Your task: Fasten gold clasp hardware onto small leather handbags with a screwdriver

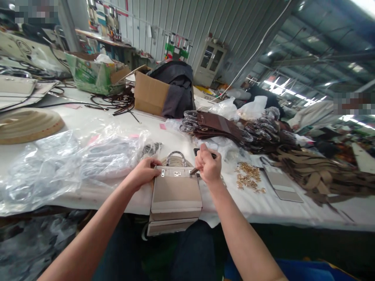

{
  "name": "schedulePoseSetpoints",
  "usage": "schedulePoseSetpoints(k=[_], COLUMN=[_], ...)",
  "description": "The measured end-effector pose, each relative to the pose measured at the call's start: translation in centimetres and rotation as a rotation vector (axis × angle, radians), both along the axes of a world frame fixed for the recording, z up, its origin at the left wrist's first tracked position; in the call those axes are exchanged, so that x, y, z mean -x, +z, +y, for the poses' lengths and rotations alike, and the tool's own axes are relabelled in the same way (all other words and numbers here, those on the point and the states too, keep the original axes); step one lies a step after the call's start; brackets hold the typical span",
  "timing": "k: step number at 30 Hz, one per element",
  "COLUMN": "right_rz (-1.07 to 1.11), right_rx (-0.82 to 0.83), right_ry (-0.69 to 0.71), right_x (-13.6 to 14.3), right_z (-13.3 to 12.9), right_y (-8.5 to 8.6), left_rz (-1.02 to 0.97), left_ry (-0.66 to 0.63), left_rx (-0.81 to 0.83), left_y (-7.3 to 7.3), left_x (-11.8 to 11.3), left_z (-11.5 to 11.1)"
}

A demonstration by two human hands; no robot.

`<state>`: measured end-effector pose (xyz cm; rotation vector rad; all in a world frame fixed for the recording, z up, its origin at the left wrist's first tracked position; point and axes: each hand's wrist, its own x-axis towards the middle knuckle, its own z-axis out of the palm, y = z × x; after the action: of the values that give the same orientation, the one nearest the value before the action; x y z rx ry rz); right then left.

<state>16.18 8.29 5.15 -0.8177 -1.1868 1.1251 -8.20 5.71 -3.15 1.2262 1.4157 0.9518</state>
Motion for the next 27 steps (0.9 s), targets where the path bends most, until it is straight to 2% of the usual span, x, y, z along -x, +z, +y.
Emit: schedulePoseSetpoints(k=[3, 7, 9, 11, 14, 17, 27], right_rz=[-0.049, -0.079, -0.088, -0.096, -0.11, -0.099, -0.025], right_rx=[0.025, 0.051, 0.048, 0.03, -0.012, -0.018, -0.024], right_ry=[-0.027, -0.027, -0.021, -0.019, -0.014, -0.013, -0.007], right_x=[0.1, 0.0, -0.1, -0.2, -0.4, -0.6, -0.9], right_z=[0.3, 0.8, 1.0, 1.1, 1.0, 0.7, 0.6], right_y=[-1.0, -1.7, -1.8, -2.0, -2.1, -2.0, -1.9], left_rz=[0.104, 0.483, 0.589, 0.648, 0.733, 0.778, 0.819], left_ry=[-0.008, 0.06, 0.014, -0.093, -0.203, -0.223, -0.185], left_rx=[0.029, -0.211, -0.321, -0.343, -0.304, -0.277, -0.222], left_y=[1.0, 3.5, 4.6, 5.0, 4.5, 3.7, 3.3], left_x=[-0.2, -2.1, -3.9, -6.1, -9.0, -10.8, -11.6], left_z=[0.1, 0.8, 1.3, 1.8, 2.4, 3.0, 3.6])
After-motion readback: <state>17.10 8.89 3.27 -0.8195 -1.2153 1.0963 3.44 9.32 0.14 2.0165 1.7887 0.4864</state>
